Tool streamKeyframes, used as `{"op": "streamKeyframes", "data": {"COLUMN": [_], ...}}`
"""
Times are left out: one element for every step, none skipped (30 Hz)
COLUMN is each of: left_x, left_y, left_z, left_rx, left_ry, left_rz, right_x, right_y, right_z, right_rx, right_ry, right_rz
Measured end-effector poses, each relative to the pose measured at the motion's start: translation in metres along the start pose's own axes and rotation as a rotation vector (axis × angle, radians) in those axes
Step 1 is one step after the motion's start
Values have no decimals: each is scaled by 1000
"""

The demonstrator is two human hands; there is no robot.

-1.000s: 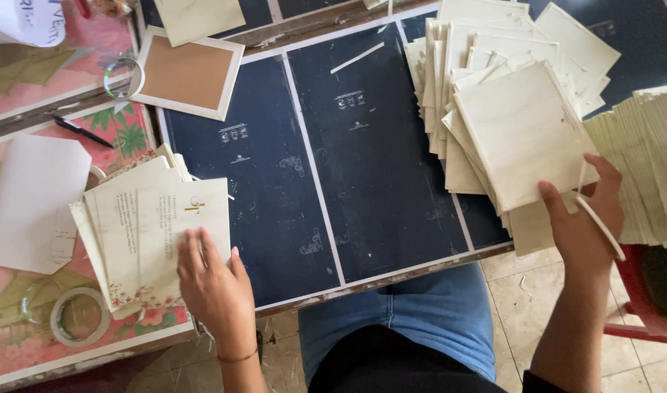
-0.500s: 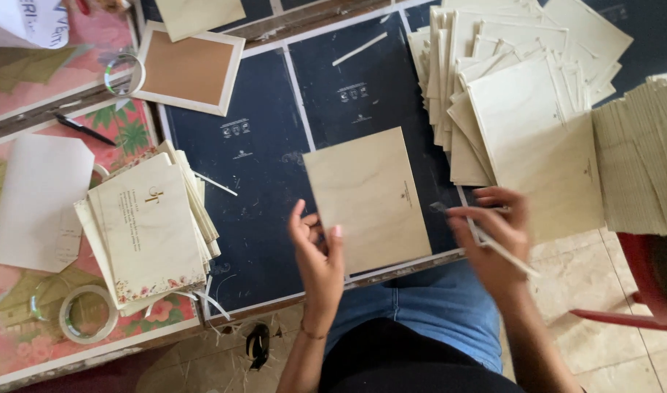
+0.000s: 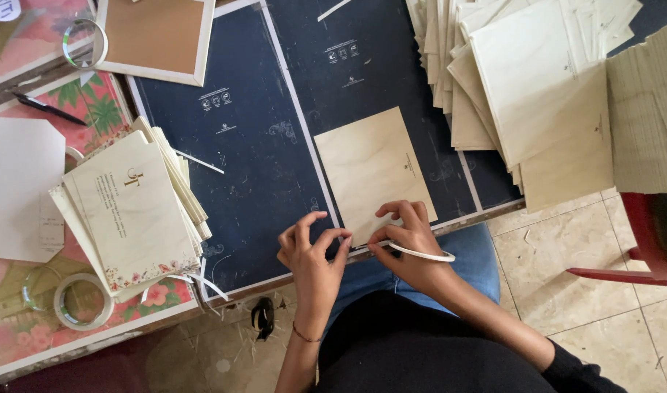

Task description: Applying strips of double-sided tape to the back of printed cards and stacking them.

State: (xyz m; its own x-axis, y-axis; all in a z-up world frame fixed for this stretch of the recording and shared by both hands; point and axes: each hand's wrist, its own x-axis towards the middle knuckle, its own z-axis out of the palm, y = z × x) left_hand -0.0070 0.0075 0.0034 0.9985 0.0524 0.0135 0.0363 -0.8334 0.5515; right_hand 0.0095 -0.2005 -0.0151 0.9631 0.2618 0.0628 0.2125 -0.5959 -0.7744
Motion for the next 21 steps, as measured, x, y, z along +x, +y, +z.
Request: {"op": "streamKeyframes", "data": {"left_x": [-2, -3, -4, -4, -4, -3, -2, -2, -2, -1, -1, 0, 1, 3, 5, 4, 4, 6, 7, 7, 6], "left_y": [-2, -3, -4, -3, -3, -3, -4, -4, -5, -5, -5, -4, -3, -1, 1, -1, -3, -5, -4, -4, -5], "left_z": [0, 0, 0, 0, 0, 0, 1, 1, 2, 1, 1, 1, -1, -2, -3, -3, -2, -1, -1, -3, -4], "left_rx": [2, -17, -36, -37, -34, -30, -31, -36, -41, -40, -45, -51, -52, -44, -36, -40, -33, -27, -31, -24, -16], "left_ry": [0, -10, -21, -23, -27, -28, -27, -25, -22, -24, -42, -61, -63, -80, -96, -101, -116, -127, -128, -143, -158], "left_rz": [-1, -23, -44, -42, -51, -61, -59, -62, -65, -65, -83, -99, -99, -118, -138, -136, -149, -157, -151, -160, -169], "right_x": [1, 2, 4, 5, 7, 9, 9, 8, 8, 7, 7, 7, 7, 8, 9, 6, 2, 1, 1, -1, -3], "right_y": [-2, -4, -6, -7, -8, -10, -10, -10, -9, -8, -8, -6, -12, -17, -22, -20, -18, -15, -7, -1, 6], "right_z": [3, 5, 6, 7, 8, 10, 10, 11, 12, 13, 14, 14, 9, 3, -3, -9, -16, -23, -36, -50, -63], "right_rx": [2, -3, -9, -10, -68, -125, -126, -166, -205, -205, -194, -185, -186, -187, -187, -191, -150, -112, -117, -93, -68], "right_ry": [-1, -6, -11, -8, -9, -10, -8, -10, -13, -14, 4, 22, 22, 74, 126, 126, 187, 252, 258, 271, 285], "right_rz": [-1, 10, 21, 23, 18, 9, 9, 11, 13, 15, -10, -33, -30, -64, -97, -92, -69, -49, -48, 8, 65]}}
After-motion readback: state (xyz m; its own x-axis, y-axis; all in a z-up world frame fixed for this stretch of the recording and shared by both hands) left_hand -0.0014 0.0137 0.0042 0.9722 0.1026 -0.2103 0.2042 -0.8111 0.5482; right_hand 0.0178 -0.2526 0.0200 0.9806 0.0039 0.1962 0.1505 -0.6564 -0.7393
